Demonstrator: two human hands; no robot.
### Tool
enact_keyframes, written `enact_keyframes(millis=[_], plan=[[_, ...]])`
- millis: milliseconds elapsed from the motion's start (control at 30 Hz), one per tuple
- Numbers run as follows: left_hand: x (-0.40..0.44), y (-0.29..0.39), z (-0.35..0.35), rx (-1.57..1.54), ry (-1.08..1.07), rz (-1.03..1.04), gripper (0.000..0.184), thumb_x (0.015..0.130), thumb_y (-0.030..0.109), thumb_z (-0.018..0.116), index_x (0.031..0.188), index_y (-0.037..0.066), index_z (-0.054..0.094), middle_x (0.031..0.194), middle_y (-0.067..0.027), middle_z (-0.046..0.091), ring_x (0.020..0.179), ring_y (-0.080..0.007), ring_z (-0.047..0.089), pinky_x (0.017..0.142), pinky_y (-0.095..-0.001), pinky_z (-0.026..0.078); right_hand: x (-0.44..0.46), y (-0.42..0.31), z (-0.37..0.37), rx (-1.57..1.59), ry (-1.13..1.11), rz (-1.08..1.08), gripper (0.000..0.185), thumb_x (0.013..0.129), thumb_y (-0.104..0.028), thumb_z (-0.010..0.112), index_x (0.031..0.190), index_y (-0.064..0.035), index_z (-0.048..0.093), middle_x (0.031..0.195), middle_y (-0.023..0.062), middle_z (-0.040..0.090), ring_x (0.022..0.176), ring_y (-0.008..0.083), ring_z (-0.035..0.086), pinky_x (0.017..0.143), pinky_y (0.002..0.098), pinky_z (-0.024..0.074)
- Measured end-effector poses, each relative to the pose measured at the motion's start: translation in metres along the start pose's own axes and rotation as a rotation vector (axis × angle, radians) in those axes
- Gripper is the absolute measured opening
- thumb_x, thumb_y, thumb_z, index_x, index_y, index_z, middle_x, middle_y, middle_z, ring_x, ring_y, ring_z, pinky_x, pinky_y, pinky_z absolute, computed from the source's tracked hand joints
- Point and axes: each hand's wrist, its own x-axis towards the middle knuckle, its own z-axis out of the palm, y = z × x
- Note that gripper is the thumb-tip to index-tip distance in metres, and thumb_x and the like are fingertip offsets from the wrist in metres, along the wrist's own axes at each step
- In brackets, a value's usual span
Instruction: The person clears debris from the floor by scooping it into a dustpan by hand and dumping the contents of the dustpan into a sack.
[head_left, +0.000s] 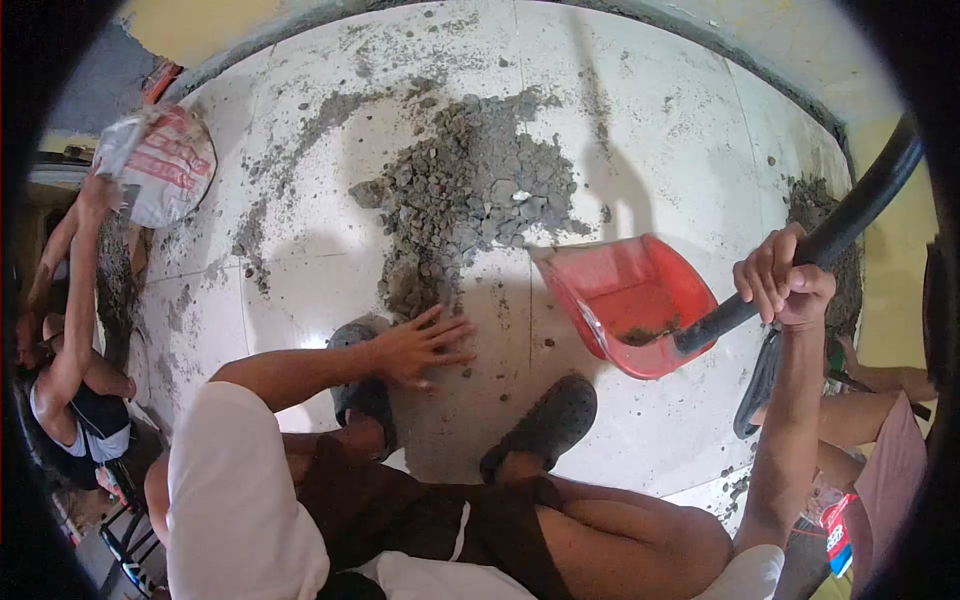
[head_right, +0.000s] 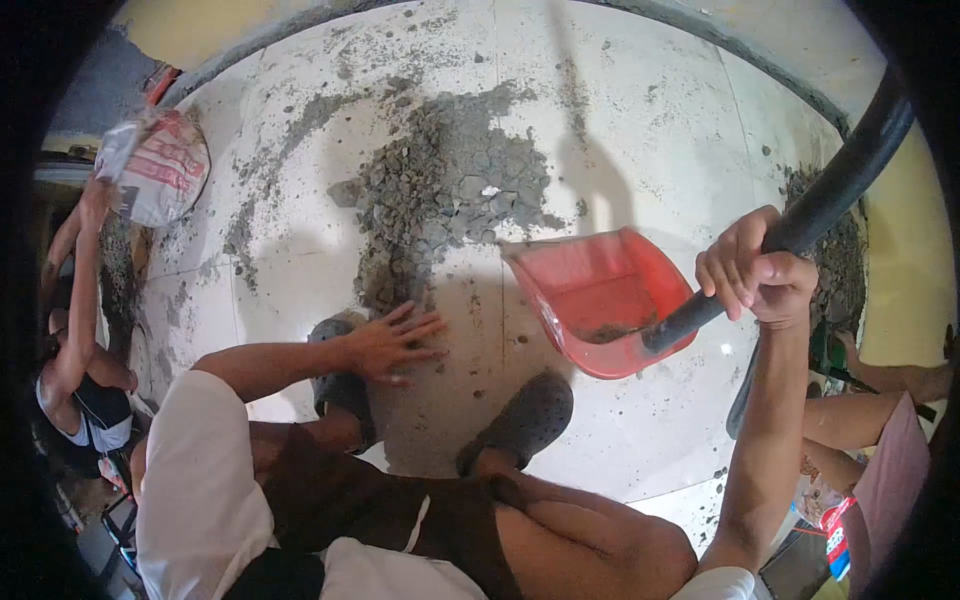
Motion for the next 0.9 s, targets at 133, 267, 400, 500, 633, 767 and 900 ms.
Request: enact_keyframes(millis=[133,267,400,500,633,767,900], plan=[[0.046,-0.046,-0.012,0.152,0.236,-0.083,0.066,0.09,0.033,0.058,0.149,0.019,0.033,0.159,-0.0163,0.015,0.147,-0.0331,0.015,0.119,-0.0497,0.013,0.005,-0.004,0.015,-0.139,0.021,0.084,0.025,0.072,-0.023,0.071,0.065,-0.0047,0.056,0.047,0.008,0.054,0.042,0.0214,0.059,0.07,0.0385,0.0501],[0.071,-0.075,-0.038,0.312,0.481,-0.13,0.048,0.089,0.02,0.057,0.134,0.005,0.05,0.149,-0.019,0.037,0.142,-0.0325,0.03,0.117,-0.0489,0.019,-0.019,0.011,0.021,-0.379,0.224,0.224,0.04,0.07,-0.033,0.078,0.086,-0.0015,0.058,0.056,0.0079,0.059,0.059,0.0199,0.062,0.074,0.0369,0.0497],[0.073,-0.059,-0.062,0.178,0.66,-0.251,0.049,0.086,0.023,0.062,0.13,0.006,0.052,0.15,-0.0189,0.033,0.141,-0.0359,0.029,0.115,-0.0546,0.02,-0.055,0.045,0.034,-0.567,0.541,0.239,0.029,0.078,-0.012,0.073,0.102,-0.0029,0.06,0.097,0.0064,0.064,0.096,0.0186,0.061,0.088,0.0308,0.0459],[0.061,-0.057,-0.074,0.124,0.92,-0.428,0.056,0.082,0.028,0.067,0.132,0.009,0.05,0.145,-0.0193,0.036,0.137,-0.0395,0.031,0.113,-0.057,0.02,-0.085,0.097,0.033,-0.8,0.803,0.076,0.037,0.083,-0.019,0.071,0.113,-0.0025,0.058,0.113,0.0061,0.057,0.11,0.0173,0.053,0.097,0.0338,0.0398],[0.023,-0.094,-0.08,0.233,1.005,-0.82,0.066,0.081,0.034,0.072,0.135,0.007,0.045,0.144,-0.0212,0.035,0.127,-0.0426,0.037,0.108,-0.0544,0.028,-0.141,0.166,-0.002,-0.911,1.179,0.159,0.05,0.085,-0.029,0.073,0.124,-0.0024,0.055,0.121,0.0091,0.055,0.112,0.0227,0.051,0.099,0.0351,0.0383],[0.003,-0.095,-0.06,0.194,1.098,-1.085,0.084,0.077,0.052,0.072,0.14,0.008,0.038,0.144,-0.0205,0.032,0.135,-0.038,0.031,0.113,-0.0589,0.017,-0.162,0.192,-0.02,-0.175,1.332,0.385,0.064,0.087,-0.042,0.068,0.137,-0.0068,0.047,0.122,0.0142,0.059,0.106,0.0297,0.061,0.081,0.0488,0.0533],[0.0,-0.067,-0.028,0.03,1.092,-1.219,0.094,0.075,0.059,0.07,0.144,0.008,0.032,0.147,-0.0203,0.03,0.138,-0.0382,0.027,0.113,-0.0599,0.016,-0.15,0.179,-0.068,-0.235,1.3,0.293,0.05,0.09,-0.04,0.065,0.126,-0.007,0.056,0.119,0.0118,0.062,0.103,0.0299,0.063,0.078,0.0438,0.0568]])
